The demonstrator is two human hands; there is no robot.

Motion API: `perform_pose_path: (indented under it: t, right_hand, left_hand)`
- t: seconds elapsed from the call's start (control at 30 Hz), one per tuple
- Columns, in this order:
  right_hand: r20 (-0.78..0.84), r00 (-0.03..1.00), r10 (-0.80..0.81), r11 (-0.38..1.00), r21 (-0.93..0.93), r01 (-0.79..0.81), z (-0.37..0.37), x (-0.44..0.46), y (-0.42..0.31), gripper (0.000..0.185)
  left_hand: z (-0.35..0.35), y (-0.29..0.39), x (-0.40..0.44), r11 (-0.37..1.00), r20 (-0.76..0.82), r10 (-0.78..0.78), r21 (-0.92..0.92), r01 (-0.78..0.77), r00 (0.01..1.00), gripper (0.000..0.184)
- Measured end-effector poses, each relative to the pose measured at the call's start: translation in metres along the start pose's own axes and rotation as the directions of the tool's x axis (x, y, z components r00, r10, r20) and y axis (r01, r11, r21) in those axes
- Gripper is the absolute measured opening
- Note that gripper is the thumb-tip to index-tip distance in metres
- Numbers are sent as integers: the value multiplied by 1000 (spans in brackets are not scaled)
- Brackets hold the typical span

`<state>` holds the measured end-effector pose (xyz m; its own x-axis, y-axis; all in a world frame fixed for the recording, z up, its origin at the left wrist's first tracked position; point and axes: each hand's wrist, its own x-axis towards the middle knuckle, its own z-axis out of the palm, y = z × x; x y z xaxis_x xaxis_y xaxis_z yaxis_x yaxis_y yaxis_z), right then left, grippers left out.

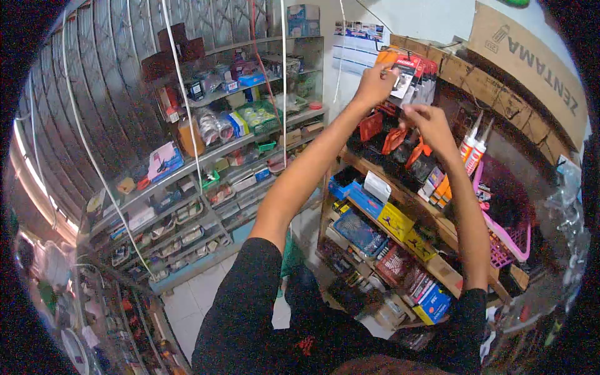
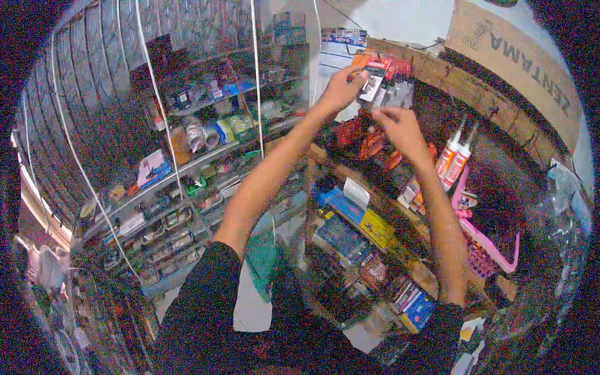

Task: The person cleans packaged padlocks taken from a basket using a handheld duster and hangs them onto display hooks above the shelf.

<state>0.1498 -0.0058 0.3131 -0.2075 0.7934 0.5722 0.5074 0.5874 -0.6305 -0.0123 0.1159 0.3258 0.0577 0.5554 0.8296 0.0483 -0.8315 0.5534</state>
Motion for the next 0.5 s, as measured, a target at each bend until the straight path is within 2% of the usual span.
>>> perform_pose_path:
  t: [0.07, 0.17, 0.23, 0.27, 0.33, 0.43, 0.5]
  right_hand:
    - [1, 994, -109, 986, -129, 108, -3, -19, 7, 35]
    - [-15, 999, 40, 976, -212, -42, -22, -61, -15, 37]
    - [-21, 997, 68, 949, -307, -71, -41, -82, -16, 37]
    - [-26, 996, 81, 932, -353, -85, -53, -93, -12, 37]
    - [80, 988, 131, 887, -455, -81, -86, -111, 3, 36]
    - [35, 939, 341, 834, -473, -285, -128, -142, 20, 38]
    - [56, 874, 482, 782, -478, -401, -158, -159, 44, 42]
  left_hand:
    - [1, -5, -1, 1000, -9, -6, -23, 6, 1000, 38]
    - [-4, 5, -14, 1000, -16, 20, 5, -20, 1000, 37]
    - [-10, 26, -26, 1000, 5, 1, 0, -1, 1000, 37]
    - [-6, 23, -29, 998, -53, 15, 64, -12, 998, 36]
    - [5, 14, -33, 981, -166, 53, 193, -20, 985, 36]
    - [19, 57, -54, 959, -340, 179, 269, -88, 923, 36]
    - [32, 69, -61, 928, -331, 337, 274, -252, 881, 38]
